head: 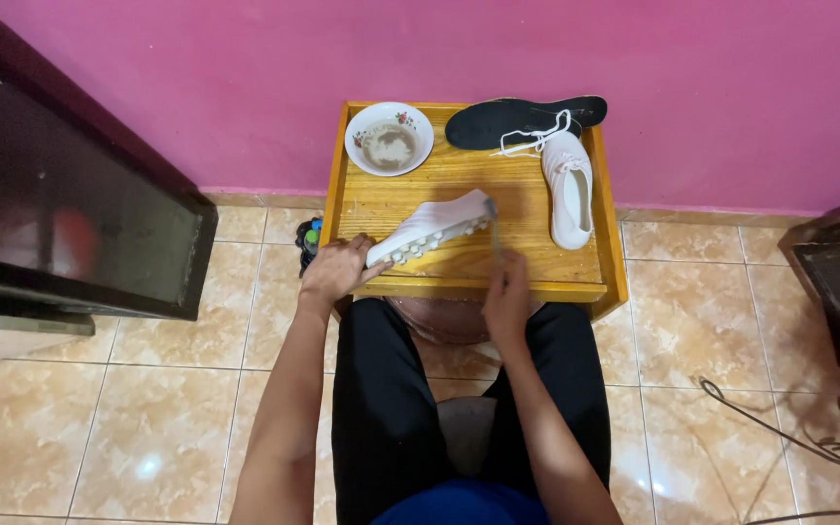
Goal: The person scrubs the sole of a white shoe with a brush on a wooden table. They repeatedly dip the brush into a bowl of liquid and continue scrubbing the same shoe throughout the clip.
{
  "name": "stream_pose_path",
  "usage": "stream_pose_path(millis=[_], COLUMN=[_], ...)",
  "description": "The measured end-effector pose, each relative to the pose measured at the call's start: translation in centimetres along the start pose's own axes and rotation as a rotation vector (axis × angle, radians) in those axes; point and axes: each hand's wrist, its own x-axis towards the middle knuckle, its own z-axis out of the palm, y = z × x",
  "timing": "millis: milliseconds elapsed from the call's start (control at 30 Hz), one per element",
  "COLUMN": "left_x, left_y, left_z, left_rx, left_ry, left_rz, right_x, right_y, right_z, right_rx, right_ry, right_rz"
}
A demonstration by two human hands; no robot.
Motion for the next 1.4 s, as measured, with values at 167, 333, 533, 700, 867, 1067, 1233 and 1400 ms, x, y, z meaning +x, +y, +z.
stream_pose_path(millis=[167, 333, 533, 700, 867, 1067, 1233, 1400], left_x=[0.1, 0.1, -0.3, 0.1, 0.1, -0.1, 0.0, 0.1], left_y=[0.2, -0.1, 0.1, -0.1, 0.3, 0.4, 0.2, 0.4], left_z=[-0.4, 0.1, -0.1, -0.1, -0.9, -0.9, -1.5, -1.2], left_rx=[0.009, 0.020, 0.019, -0.007, -0.023, -0.015, -0.015, -0.011], left_ry=[0.034, 0.083, 0.093, 0.069, 0.009, 0.002, -0.012, 0.002], left_rz=[0.017, 0.026, 0.027, 0.032, 0.011, 0.000, -0.017, 0.009], right_x=[-1.7, -2.8, -3.0, -0.6, -2.5, -2.7, -2.1, -3.8], right_y=[-4.9, -6.4, -5.0, -2.7, -3.5, -3.7, -3.5, -5.0], right_z=[0.0, 0.5, 0.3, -0.8, 0.9, 0.4, 0.7, 0.9], right_rx=[-0.065, -0.155, -0.068, -0.257, -0.461, -0.282, -0.494, -0.214], right_ry=[-0.018, -0.043, -0.023, 0.039, 0.149, 0.063, 0.027, -0.068], right_rz=[-0.083, -0.145, -0.142, -0.083, -0.334, -0.236, -0.263, -0.052])
